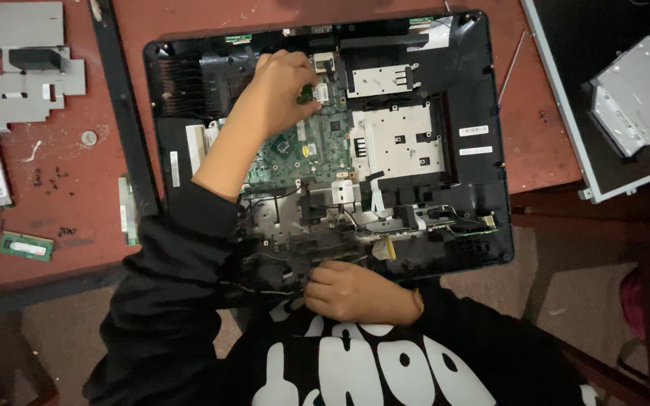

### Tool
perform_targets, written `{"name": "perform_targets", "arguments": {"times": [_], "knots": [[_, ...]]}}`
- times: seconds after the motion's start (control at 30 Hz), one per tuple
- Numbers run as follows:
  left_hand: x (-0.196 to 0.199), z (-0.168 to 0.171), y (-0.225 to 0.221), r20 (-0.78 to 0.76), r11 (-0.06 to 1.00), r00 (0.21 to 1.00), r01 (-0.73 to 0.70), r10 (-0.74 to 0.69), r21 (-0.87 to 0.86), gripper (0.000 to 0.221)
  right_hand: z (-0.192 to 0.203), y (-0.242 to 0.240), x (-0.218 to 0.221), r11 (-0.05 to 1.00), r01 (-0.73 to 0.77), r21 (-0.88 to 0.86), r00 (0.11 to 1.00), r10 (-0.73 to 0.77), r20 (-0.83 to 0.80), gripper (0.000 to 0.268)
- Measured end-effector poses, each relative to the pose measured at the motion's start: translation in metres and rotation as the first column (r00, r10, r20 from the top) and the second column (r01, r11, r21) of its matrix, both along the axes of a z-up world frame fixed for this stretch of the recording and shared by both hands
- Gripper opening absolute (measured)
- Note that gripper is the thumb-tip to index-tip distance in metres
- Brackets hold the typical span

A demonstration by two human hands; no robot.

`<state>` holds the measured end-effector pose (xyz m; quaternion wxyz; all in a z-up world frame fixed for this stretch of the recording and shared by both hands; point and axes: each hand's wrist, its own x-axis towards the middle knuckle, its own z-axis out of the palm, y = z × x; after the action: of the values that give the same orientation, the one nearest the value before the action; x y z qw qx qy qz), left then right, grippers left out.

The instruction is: The person disassembles a computer by disconnecting internal cables and removing a hard drive using a screwdriver. They handle the motherboard and set components aside on a desk.

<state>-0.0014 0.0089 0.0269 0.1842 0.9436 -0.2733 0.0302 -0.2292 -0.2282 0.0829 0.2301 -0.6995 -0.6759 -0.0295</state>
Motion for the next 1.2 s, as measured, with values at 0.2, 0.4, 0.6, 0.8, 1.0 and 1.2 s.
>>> {"name": "perform_targets", "arguments": {"times": [0.2,0.4,0.6,0.8,1.0,1.2], "knots": [[-0.011,0.006,-0.003,-0.039,0.996,0.999,-0.040,0.037,-0.081,0.031,-0.009,0.000,-0.003,0.999,-0.013,-0.039,1.000,0.012,-0.008,0.020],[-0.024,0.006,-0.006,-0.003,0.995,0.996,-0.086,0.086,-0.050,0.016,-0.012,-0.002,-0.006,0.998,0.013,-0.063,0.997,-0.018,-0.077,0.013],[-0.020,-0.016,-0.013,0.286,0.979,0.941,-0.201,0.180,0.044,0.012,0.004,0.001,-0.006,0.985,0.025,-0.170,0.986,-0.052,-0.156,0.012],[-0.032,-0.010,-0.023,0.342,0.940,0.882,-0.342,0.323,-0.004,0.032,0.041,-0.006,0.040,0.882,0.144,-0.450,0.898,-0.307,-0.315,0.024],[-0.042,-0.003,-0.009,0.134,0.914,0.935,-0.280,0.329,-0.295,0.017,0.013,-0.028,0.140,0.835,0.530,-0.146,0.764,-0.545,-0.345,0.017],[-0.104,0.025,-0.031,0.172,0.964,0.948,-0.259,0.267,-0.064,0.009,0.011,0.007,0.184,0.763,0.646,-0.030,0.740,-0.636,-0.219,0.024]]}}
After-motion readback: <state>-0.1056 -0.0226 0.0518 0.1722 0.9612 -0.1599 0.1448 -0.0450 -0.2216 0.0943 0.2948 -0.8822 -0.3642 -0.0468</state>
